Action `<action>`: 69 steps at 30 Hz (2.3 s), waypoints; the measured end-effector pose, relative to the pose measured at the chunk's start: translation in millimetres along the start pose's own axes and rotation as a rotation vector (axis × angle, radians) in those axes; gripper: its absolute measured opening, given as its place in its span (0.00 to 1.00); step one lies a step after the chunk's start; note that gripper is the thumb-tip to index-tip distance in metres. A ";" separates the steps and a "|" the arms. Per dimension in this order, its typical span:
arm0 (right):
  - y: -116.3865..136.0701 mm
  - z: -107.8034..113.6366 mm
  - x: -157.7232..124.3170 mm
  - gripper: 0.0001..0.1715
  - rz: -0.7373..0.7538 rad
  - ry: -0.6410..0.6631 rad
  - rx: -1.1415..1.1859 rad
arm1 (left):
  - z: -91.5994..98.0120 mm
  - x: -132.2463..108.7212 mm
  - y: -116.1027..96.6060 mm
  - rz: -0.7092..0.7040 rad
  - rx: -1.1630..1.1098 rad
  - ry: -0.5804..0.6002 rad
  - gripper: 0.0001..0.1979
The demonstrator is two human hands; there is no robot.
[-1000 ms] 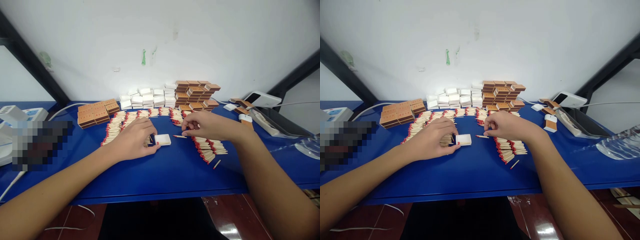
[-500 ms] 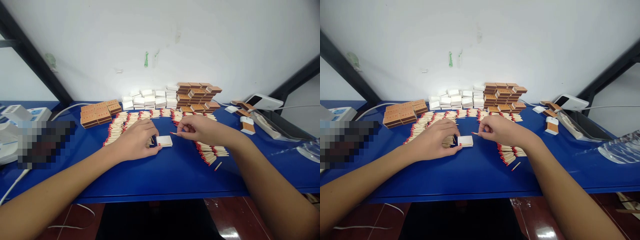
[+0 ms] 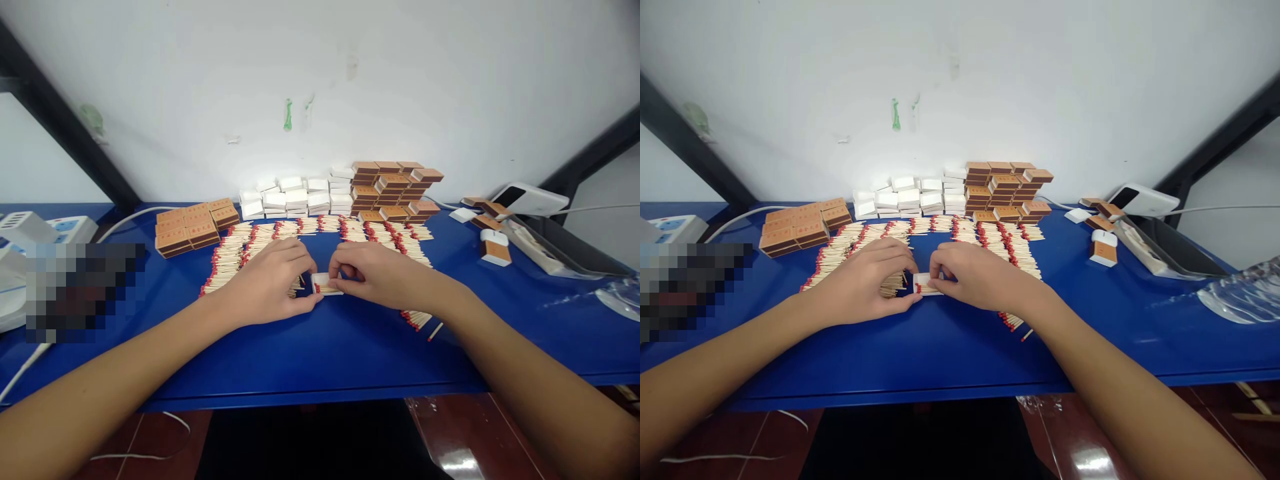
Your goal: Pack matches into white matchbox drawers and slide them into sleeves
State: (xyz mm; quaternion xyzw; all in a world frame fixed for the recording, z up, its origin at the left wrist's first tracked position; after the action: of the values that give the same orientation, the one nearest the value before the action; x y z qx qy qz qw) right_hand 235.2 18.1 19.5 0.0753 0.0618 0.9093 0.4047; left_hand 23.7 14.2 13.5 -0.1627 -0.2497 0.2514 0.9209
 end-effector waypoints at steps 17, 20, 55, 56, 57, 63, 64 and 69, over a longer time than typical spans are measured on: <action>-64.5 20.2 -5.0 0.12 -0.339 0.071 -0.141 | 1.8 0.9 2.2 -0.015 0.001 -0.009 0.09; -64.8 20.4 -4.3 0.12 -0.351 0.065 -0.156 | 2.7 1.5 1.3 -0.016 0.001 -0.006 0.09; -55.4 22.7 -9.5 0.15 -0.323 0.216 -0.026 | 1.9 0.6 4.7 -0.013 0.012 0.005 0.09; -55.1 21.8 -9.2 0.15 -0.330 0.218 -0.024 | 2.0 0.5 4.8 -0.015 0.014 0.006 0.09; -54.6 21.2 -8.9 0.15 -0.336 0.219 -0.023 | 2.0 0.4 5.0 -0.014 0.016 0.007 0.09; -50.9 22.2 -9.9 0.14 -0.321 0.203 -0.022 | 1.2 0.8 5.0 -0.016 0.011 0.006 0.09; -50.5 22.6 -10.4 0.13 -0.315 0.201 -0.021 | 1.2 0.9 4.8 -0.017 0.008 0.005 0.09; -50.9 20.9 -11.8 0.15 -0.316 0.235 -0.021 | 1.8 0.9 4.2 -0.008 0.011 0.008 0.09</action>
State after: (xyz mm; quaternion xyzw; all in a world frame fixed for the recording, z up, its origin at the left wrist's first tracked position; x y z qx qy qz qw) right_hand 283.9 44.2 30.1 -0.0465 0.1100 0.8377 0.5330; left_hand 21.8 18.5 13.5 -0.1578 -0.2453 0.2485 0.9237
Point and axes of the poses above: each hand's wrist, its own x-axis towards the middle knuckle, its own z-axis out of the back of the hand, y = z × x, the point moved 3 cm from there along x, towards the middle knuckle, and after that the axes turned 13 degrees about -x, right-handed, at the moved point
